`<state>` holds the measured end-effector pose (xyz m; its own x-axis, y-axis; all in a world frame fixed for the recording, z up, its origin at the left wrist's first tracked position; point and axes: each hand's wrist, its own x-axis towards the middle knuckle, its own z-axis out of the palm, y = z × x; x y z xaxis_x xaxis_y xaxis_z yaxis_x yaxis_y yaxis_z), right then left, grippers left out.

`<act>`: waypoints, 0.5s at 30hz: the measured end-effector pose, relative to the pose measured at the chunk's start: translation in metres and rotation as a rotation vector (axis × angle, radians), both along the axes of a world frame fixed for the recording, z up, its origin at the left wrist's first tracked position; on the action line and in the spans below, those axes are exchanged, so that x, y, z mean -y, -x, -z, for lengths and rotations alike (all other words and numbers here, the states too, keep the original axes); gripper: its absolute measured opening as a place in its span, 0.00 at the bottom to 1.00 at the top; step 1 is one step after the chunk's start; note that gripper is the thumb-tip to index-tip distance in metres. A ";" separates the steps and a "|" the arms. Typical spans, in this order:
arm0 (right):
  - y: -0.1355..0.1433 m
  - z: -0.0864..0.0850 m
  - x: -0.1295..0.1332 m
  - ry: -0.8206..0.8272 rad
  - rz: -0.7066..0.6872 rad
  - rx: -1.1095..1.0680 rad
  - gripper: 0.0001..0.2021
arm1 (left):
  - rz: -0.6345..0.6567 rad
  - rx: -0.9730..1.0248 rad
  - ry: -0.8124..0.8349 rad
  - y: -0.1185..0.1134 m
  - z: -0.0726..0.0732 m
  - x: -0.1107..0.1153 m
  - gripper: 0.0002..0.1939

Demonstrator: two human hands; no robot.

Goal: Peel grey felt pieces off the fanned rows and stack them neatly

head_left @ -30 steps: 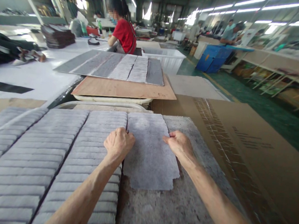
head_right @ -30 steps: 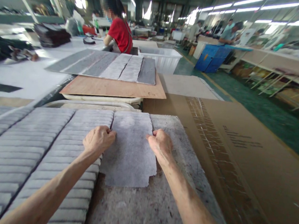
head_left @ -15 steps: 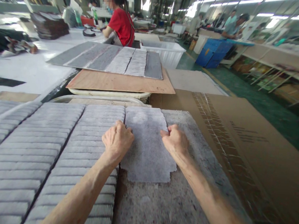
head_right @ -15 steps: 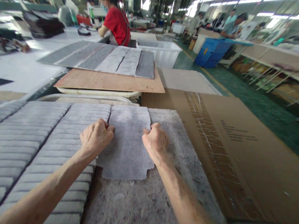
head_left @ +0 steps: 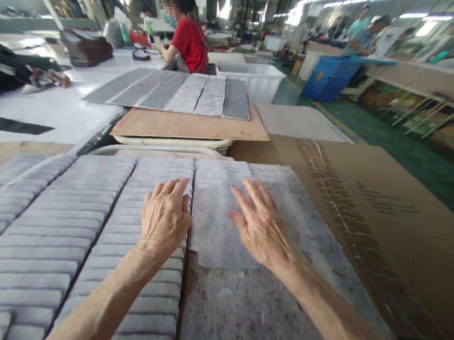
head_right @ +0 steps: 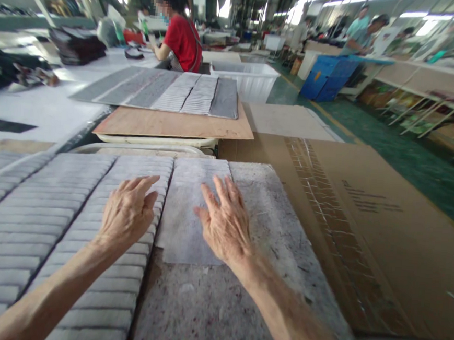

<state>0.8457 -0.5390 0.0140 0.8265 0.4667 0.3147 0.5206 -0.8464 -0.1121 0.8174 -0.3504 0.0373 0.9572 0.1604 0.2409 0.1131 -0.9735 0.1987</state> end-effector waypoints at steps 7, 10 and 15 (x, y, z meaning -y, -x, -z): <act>0.015 0.018 0.003 0.121 -0.189 -0.180 0.27 | 0.226 -0.041 -0.097 0.024 0.024 -0.001 0.28; 0.014 0.008 0.003 0.121 -0.193 -0.194 0.28 | 0.210 0.069 -0.125 0.042 0.024 -0.001 0.28; 0.009 0.006 0.000 0.095 -0.239 -0.153 0.26 | 0.277 0.231 -0.149 0.101 0.020 -0.009 0.30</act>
